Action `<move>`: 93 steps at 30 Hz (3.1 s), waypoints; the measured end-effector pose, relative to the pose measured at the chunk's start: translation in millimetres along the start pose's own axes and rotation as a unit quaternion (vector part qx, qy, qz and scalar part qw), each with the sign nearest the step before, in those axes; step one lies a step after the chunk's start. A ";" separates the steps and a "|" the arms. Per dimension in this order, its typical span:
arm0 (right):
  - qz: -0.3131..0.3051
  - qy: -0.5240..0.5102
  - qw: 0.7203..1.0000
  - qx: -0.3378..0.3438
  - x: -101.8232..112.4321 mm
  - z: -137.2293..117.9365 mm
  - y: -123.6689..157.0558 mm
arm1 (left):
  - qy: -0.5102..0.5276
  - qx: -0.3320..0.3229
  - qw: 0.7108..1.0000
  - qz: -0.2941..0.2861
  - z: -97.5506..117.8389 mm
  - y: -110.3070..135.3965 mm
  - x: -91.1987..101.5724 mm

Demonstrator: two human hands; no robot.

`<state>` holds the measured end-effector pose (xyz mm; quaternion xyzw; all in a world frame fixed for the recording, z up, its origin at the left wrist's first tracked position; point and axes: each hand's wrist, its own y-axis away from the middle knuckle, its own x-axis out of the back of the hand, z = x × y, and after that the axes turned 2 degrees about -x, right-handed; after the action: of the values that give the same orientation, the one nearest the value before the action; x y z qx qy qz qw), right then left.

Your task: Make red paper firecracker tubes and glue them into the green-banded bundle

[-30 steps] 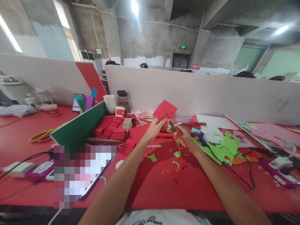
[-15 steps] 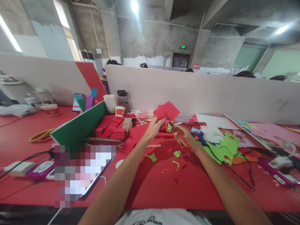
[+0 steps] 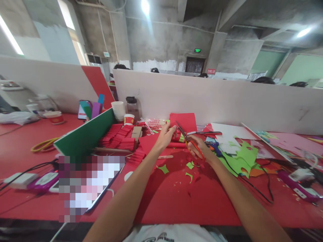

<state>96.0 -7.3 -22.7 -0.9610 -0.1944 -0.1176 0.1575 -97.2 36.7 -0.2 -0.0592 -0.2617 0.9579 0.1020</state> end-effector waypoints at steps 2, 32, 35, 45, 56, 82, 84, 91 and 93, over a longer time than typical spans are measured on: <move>-0.002 -0.005 1.000 0.000 0.1 1.9 -0.7 | -0.004 -0.003 1.000 0.000 0.0 0.0 -0.2; 0.000 0.038 0.999 0.011 2.4 4.6 -2.6 | -0.012 0.004 1.000 0.003 -1.5 0.2 -1.0; -0.002 0.046 0.999 0.015 1.0 -2.7 -0.8 | -0.013 -0.002 1.000 0.002 -1.4 0.2 -1.1; 0.016 0.025 0.999 -0.015 -5.6 -15.2 1.1 | -0.001 -0.001 1.000 0.003 -3.8 -0.8 -0.7; 0.033 0.042 0.998 -0.017 -3.6 -14.0 0.1 | 0.000 0.003 1.000 0.001 -3.3 -0.4 -0.9; 0.038 0.026 0.999 -0.028 -3.3 -1.8 -2.3 | 0.011 -0.001 0.999 0.043 -1.6 -1.2 -0.3; 0.030 0.008 0.999 -0.029 -3.5 0.2 -2.3 | 0.018 -0.002 0.998 0.057 -3.3 -2.0 0.3; 0.012 -0.015 0.999 -0.037 -2.3 6.6 -3.0 | 0.010 -0.046 0.995 0.091 -9.4 -4.8 5.1; 0.004 -0.026 0.999 -0.041 -2.2 6.5 -2.9 | 0.008 -0.051 0.995 0.090 -10.3 -5.3 5.1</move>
<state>93.9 -3.3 -28.6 -0.9702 -0.1898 -0.0996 0.1135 -99.5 47.4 -6.7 -0.0953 -0.3028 0.9482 0.0144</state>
